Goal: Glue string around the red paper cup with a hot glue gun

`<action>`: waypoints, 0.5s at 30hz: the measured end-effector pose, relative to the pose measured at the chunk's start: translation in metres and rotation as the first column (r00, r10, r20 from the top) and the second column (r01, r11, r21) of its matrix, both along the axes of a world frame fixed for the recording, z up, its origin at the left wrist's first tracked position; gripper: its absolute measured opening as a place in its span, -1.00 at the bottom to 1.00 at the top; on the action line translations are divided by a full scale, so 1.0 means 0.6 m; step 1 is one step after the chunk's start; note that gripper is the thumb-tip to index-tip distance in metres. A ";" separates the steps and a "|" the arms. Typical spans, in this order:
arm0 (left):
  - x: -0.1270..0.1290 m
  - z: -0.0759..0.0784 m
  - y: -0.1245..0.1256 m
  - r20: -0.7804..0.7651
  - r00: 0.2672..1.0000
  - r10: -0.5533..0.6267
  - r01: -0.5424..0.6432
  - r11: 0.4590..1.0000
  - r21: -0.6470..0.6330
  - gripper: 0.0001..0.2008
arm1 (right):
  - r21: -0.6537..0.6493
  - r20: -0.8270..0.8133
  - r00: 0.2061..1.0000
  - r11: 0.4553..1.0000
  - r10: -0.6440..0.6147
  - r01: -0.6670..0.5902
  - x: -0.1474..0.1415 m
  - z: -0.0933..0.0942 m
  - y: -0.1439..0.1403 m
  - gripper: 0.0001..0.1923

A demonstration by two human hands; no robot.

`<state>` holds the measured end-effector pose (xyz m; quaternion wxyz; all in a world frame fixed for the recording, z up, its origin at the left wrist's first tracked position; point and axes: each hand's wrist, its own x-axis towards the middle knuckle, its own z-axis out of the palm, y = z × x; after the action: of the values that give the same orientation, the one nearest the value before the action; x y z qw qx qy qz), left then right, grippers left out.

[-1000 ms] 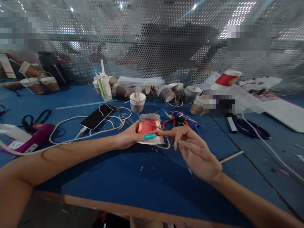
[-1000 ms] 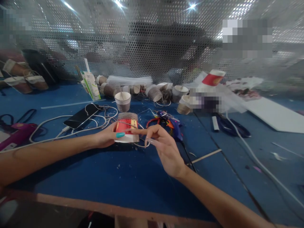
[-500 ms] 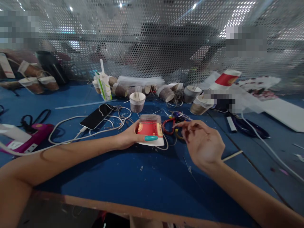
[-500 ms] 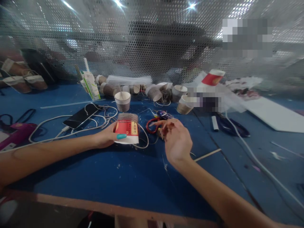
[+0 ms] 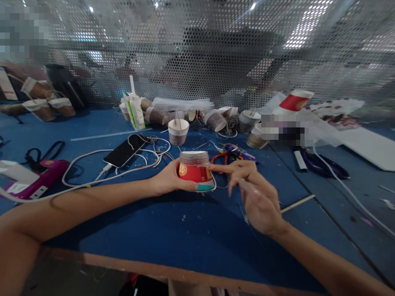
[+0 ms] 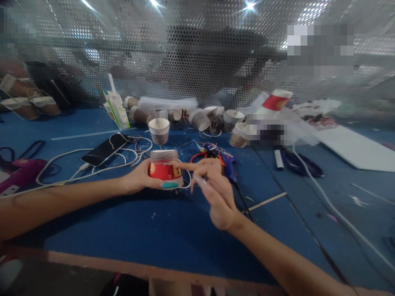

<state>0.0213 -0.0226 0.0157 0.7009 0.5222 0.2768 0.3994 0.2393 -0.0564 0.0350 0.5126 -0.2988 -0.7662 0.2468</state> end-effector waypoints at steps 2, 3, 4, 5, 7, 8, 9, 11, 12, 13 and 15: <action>0.000 -0.002 0.001 0.000 1.000 0.019 -0.019 1.000 -0.012 -0.33 | -0.055 -0.195 0.979 0.997 -0.063 0.053 -0.002 0.002 0.008 -0.71; 0.001 -0.002 0.000 0.001 1.000 0.024 -0.024 1.000 -0.014 -0.33 | -0.063 -0.266 0.960 0.996 -0.082 0.068 -0.002 0.002 0.010 -0.72; 0.002 -0.002 0.000 0.002 1.000 0.028 -0.028 1.000 -0.012 -0.34 | -0.056 -0.306 0.947 0.995 -0.096 0.082 -0.002 0.003 0.012 -0.73; 0.003 -0.001 -0.001 0.002 0.999 0.035 -0.035 0.999 -0.008 -0.35 | -0.028 -0.312 0.945 0.995 -0.102 0.098 0.000 0.003 0.012 -0.73; 0.007 0.000 -0.002 0.009 0.998 0.058 -0.058 0.998 0.007 -0.38 | 0.071 -0.184 0.979 0.993 -0.083 0.097 0.003 0.003 0.009 -0.74; 0.009 0.000 -0.003 0.016 0.997 0.074 -0.074 0.997 0.018 -0.39 | 0.125 -0.059 0.997 0.990 -0.057 0.064 0.004 0.003 0.006 -0.75; 0.011 0.000 -0.004 0.020 0.996 0.090 -0.090 0.995 0.029 -0.39 | 0.171 0.083 0.996 0.985 -0.029 0.014 0.004 0.002 0.003 -0.77; 0.014 -0.001 -0.005 0.020 0.993 0.117 -0.117 0.992 0.048 -0.41 | 0.234 0.325 0.945 0.966 0.026 -0.107 0.002 0.001 -0.004 -0.80; 0.015 -0.001 -0.006 0.016 0.992 0.127 -0.128 0.990 0.053 -0.41 | 0.246 0.397 0.917 0.958 0.039 -0.147 0.000 0.001 -0.007 -0.81; 0.015 -0.001 -0.006 0.010 0.991 0.136 -0.136 0.989 0.053 -0.42 | 0.254 0.426 0.904 0.955 0.034 -0.156 -0.002 0.000 -0.009 -0.81; 0.015 0.000 -0.006 -0.007 0.989 0.149 -0.148 0.988 0.037 -0.42 | 0.259 0.409 0.912 0.961 -0.022 -0.093 -0.003 -0.003 -0.010 -0.80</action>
<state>0.0305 -0.0261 0.0158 0.6583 0.5147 0.3112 0.4527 0.2376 -0.0625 0.0330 0.3730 -0.2561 -0.8882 0.0803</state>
